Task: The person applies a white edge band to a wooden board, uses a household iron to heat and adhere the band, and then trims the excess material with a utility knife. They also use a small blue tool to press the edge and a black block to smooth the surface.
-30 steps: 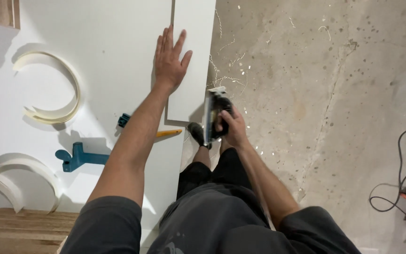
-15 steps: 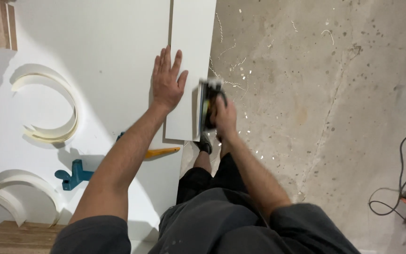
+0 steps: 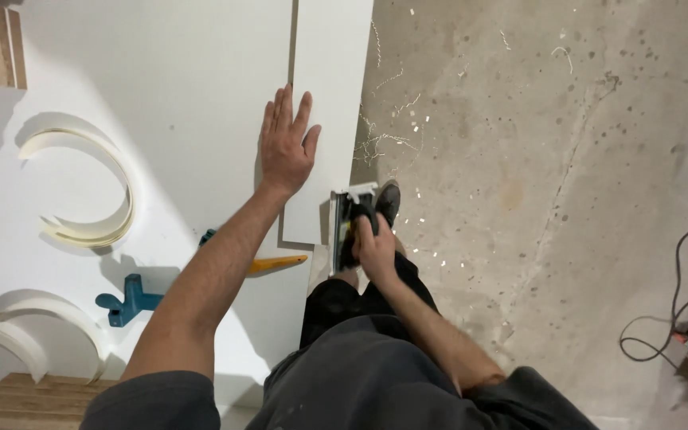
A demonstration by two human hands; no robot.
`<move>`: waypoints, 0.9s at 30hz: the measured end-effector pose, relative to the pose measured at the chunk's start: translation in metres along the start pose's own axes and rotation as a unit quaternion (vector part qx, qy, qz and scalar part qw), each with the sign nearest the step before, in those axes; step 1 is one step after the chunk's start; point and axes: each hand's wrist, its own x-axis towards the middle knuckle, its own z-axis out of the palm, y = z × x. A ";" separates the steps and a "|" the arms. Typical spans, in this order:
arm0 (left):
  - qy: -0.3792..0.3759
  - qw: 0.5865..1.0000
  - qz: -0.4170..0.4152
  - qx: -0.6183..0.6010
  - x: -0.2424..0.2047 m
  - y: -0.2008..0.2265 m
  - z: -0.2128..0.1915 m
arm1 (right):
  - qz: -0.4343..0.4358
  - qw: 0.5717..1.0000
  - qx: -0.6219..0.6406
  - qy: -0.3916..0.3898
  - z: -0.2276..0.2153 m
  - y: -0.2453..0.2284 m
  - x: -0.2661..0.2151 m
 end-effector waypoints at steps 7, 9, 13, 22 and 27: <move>-0.047 0.999 0.011 -0.011 0.003 0.009 -0.017 | -0.052 0.984 0.171 -0.019 -0.038 -0.211 0.229; -0.049 0.999 0.011 -0.020 0.002 0.009 -0.017 | -0.113 0.952 0.282 -0.028 -0.038 -0.212 0.226; -0.031 0.999 0.016 -0.016 0.004 0.010 -0.016 | 0.023 1.000 0.019 0.004 -0.019 -0.109 0.085; -0.047 0.998 0.024 -0.017 0.000 0.009 -0.024 | -0.048 0.989 0.140 0.002 -0.032 -0.213 0.254; -0.021 0.999 0.028 -0.020 0.007 0.010 -0.020 | 0.030 0.999 0.031 0.020 -0.031 -0.173 0.165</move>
